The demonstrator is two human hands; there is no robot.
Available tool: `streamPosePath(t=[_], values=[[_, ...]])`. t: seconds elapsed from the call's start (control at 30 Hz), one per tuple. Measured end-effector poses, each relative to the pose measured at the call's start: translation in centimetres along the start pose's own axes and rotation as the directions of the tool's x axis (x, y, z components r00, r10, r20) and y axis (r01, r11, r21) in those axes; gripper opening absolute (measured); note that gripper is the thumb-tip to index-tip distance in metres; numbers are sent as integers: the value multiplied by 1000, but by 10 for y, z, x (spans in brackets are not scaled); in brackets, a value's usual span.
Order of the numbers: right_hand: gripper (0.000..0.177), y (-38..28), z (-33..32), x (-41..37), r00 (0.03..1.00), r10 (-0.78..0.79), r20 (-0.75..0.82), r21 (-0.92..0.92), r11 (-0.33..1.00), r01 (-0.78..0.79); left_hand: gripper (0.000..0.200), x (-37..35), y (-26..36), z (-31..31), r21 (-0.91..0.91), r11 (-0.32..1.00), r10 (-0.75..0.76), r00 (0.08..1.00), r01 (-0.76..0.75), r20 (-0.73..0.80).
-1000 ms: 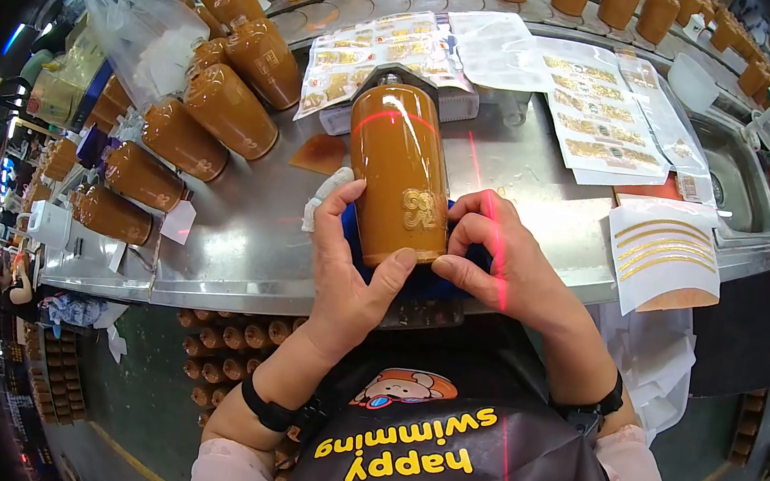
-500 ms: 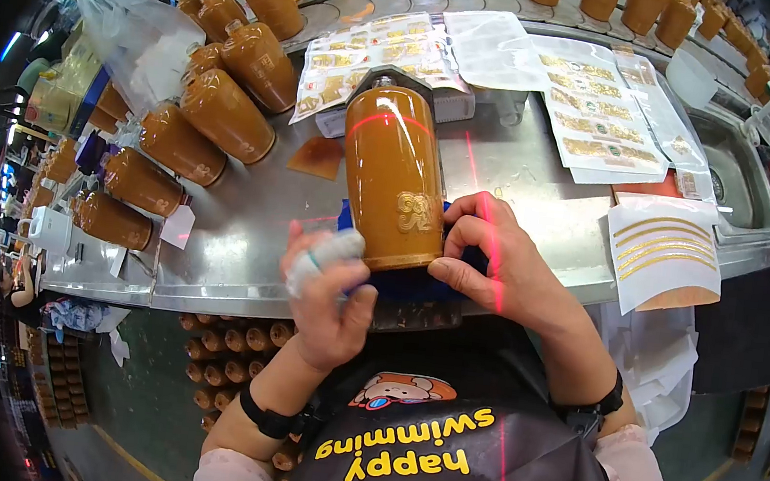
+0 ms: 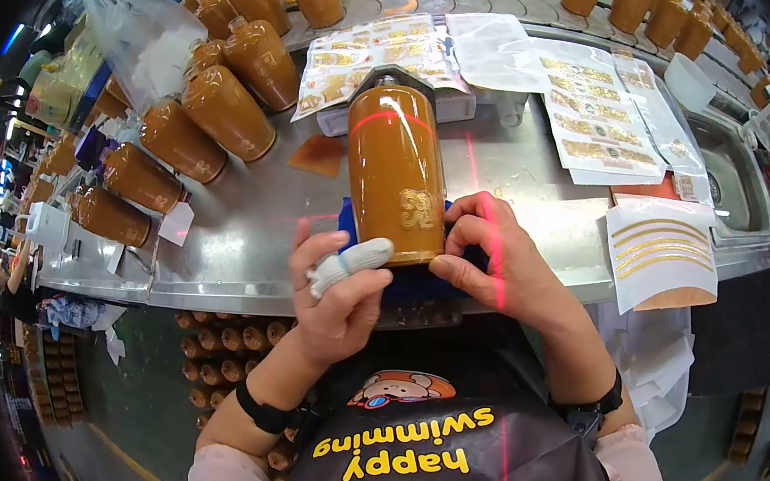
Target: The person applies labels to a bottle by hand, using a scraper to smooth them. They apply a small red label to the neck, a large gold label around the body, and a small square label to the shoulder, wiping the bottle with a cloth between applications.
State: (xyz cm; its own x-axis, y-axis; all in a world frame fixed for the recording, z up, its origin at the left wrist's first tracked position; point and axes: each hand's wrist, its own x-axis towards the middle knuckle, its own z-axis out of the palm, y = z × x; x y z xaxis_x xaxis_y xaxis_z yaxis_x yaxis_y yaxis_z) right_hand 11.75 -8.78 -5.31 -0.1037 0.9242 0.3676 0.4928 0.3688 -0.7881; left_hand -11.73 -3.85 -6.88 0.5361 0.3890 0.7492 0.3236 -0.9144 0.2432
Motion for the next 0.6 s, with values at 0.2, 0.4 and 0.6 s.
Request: streamPosePath(t=[0.2,0.4,0.6], values=[[23,2,1,1,1000,-16,3,-11,1000,16,19,3,2,-3,123,986,114,993,-116,20],[20,0,1,-2,1000,-7,14,-35,999,7,22,22,5,13,142,954,259,965,-263,46],[31,-11,-9,-5,931,121,-346,92,991,-95,24,3,-1,1,-38,999,5,998,-7,-60]])
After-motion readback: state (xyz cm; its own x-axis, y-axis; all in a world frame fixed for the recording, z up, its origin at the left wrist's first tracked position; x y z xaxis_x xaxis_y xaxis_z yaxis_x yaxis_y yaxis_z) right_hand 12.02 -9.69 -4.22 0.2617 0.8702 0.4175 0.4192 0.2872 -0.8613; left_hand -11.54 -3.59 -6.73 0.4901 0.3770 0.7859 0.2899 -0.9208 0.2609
